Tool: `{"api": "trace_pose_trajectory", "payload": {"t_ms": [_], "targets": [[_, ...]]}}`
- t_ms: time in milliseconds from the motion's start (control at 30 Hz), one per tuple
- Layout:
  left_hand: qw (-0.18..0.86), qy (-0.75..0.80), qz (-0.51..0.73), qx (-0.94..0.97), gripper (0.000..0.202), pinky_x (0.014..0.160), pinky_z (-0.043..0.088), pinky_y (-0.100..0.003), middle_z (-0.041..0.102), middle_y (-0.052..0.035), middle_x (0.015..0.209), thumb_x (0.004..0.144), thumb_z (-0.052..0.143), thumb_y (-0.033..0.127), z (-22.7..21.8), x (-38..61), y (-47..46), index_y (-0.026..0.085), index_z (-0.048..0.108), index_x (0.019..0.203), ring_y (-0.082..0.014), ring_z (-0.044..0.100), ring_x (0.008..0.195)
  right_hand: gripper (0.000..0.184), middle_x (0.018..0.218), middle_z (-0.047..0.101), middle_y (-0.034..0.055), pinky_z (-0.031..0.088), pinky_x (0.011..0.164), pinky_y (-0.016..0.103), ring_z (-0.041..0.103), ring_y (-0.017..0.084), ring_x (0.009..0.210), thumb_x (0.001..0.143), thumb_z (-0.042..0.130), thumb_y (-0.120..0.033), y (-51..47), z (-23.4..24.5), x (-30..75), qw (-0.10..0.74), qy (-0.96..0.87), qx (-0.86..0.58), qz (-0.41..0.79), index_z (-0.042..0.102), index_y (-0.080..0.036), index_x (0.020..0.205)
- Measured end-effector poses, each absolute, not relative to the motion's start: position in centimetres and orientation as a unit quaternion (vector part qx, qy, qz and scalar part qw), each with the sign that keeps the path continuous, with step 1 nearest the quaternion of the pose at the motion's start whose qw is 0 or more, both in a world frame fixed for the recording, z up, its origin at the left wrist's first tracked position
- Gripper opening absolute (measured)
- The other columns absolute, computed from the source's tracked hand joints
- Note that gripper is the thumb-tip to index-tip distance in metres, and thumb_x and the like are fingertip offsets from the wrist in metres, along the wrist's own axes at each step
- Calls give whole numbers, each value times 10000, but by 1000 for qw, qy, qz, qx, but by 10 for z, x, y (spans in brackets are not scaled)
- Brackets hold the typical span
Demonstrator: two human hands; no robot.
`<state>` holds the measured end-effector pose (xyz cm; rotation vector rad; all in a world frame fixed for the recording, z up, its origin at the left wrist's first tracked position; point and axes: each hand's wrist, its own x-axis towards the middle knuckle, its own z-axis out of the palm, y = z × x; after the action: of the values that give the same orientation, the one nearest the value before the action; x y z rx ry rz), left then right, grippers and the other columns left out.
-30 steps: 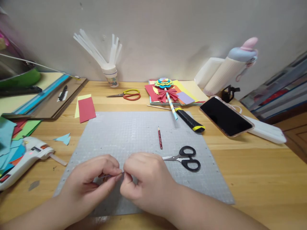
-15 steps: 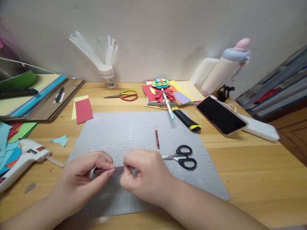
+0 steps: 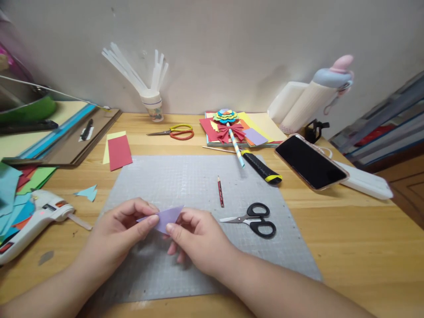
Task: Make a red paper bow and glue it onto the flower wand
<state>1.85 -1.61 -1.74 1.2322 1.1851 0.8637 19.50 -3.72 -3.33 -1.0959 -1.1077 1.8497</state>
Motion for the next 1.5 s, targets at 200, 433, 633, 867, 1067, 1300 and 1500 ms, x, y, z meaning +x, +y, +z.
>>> {"api": "trace_pose_trajectory", "payload": {"t_ms": [200, 433, 633, 867, 1067, 1300, 1500], "targets": [[586, 508, 288, 562, 261, 501, 291, -215, 446, 57, 571, 815, 593, 413, -16, 17, -12, 184, 575, 692, -92, 354, 531, 326, 702, 639, 6, 456, 442, 197, 598, 90, 504, 738, 677, -448, -32, -31, 199, 359, -374, -449, 728, 568, -141, 746], [579, 482, 245, 610, 336, 516, 286, -229, 384, 53, 568, 848, 519, 426, -16, 14, -12, 193, 463, 611, -109, 336, 544, 272, 613, 611, -20, 434, 428, 180, 577, 81, 469, 745, 651, -384, -28, -28, 202, 380, -336, -461, 728, 525, -157, 663], [561, 479, 256, 625, 341, 508, 314, -224, 388, 51, 566, 866, 508, 434, -17, 11, -11, 193, 472, 627, -111, 358, 543, 314, 643, 641, 0, 428, 409, 170, 570, 74, 460, 737, 682, -420, -26, -30, 204, 372, -324, -437, 751, 534, -146, 693], [408, 450, 272, 746, 314, 745, 446, -280, 614, -13, 1020, 853, 601, 272, -20, 14, -15, 287, 571, 1165, -149, 545, 833, 397, 553, 566, -50, 418, 411, 182, 533, 70, 423, 702, 716, -486, -28, -30, 202, 348, -348, -464, 736, 483, -168, 658], [394, 431, 260, 769, 256, 695, 444, -269, 643, 1, 906, 849, 613, 271, -18, 15, -15, 282, 625, 1105, -140, 546, 754, 401, 459, 533, -72, 382, 408, 181, 462, 66, 377, 745, 679, -522, -29, -34, 203, 343, -375, -447, 736, 460, -191, 688], [547, 469, 269, 639, 327, 601, 400, -253, 582, 2, 672, 890, 493, 426, -13, 15, -12, 192, 627, 705, -143, 502, 641, 430, 504, 532, -65, 395, 478, 201, 501, 70, 434, 717, 707, -542, -29, -30, 206, 362, -412, -399, 735, 471, -184, 692], [690, 457, 286, 482, 348, 566, 367, -250, 495, 17, 571, 862, 534, 444, -15, 15, -12, 179, 579, 641, -127, 419, 563, 366, 599, 549, -56, 438, 464, 206, 537, 74, 461, 741, 683, -498, -28, -29, 204, 335, -403, -419, 741, 557, -165, 827]]}}
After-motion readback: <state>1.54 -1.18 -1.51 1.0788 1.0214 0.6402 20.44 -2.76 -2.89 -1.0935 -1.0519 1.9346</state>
